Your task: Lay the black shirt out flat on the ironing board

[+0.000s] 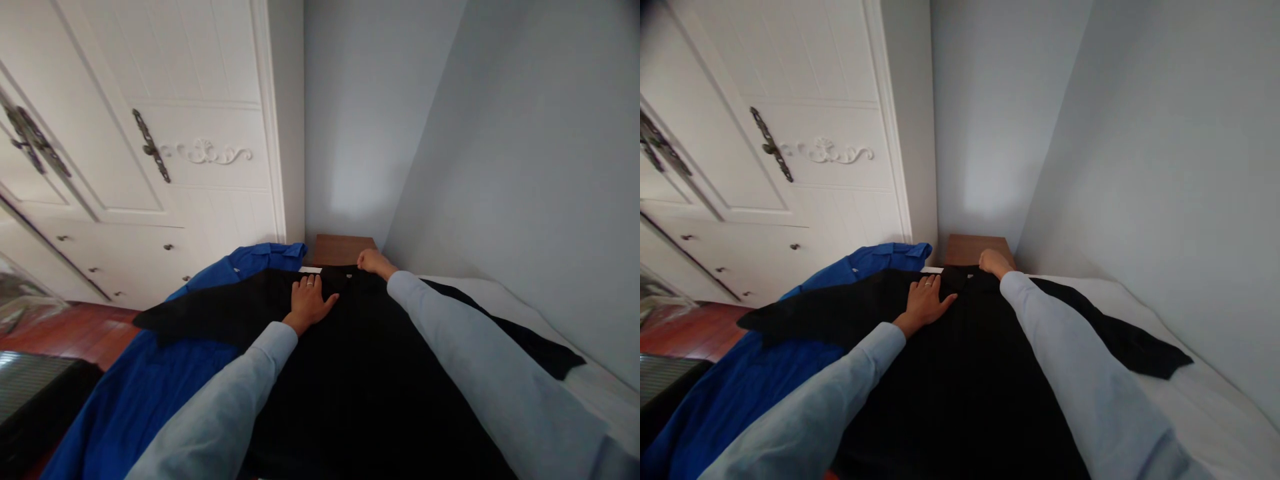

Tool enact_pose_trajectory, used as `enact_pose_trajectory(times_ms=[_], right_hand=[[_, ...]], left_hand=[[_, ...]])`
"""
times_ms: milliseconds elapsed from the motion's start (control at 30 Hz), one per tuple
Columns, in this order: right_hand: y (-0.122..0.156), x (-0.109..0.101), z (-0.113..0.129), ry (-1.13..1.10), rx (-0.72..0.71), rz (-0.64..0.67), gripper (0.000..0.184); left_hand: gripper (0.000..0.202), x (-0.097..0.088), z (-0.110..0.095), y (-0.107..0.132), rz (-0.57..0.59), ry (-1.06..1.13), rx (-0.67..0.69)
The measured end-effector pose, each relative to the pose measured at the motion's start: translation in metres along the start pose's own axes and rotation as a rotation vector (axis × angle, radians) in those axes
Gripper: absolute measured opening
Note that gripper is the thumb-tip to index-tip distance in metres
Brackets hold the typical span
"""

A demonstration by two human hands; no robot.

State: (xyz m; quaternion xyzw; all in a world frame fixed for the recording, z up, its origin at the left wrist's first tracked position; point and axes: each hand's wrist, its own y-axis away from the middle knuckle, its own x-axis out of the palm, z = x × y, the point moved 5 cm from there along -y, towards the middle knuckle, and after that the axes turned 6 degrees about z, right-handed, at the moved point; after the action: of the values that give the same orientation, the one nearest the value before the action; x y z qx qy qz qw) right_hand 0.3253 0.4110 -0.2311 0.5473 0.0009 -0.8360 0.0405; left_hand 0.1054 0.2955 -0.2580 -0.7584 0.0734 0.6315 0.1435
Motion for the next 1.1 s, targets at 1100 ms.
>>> enact_pose_trajectory(times_ms=[1100], right_hand=[[0.035, 0.010, -0.071, -0.387, -0.017, -0.034, 0.028]], left_hand=[[0.080, 0.007, -0.016, -0.033, 0.069, 0.003, 0.231]])
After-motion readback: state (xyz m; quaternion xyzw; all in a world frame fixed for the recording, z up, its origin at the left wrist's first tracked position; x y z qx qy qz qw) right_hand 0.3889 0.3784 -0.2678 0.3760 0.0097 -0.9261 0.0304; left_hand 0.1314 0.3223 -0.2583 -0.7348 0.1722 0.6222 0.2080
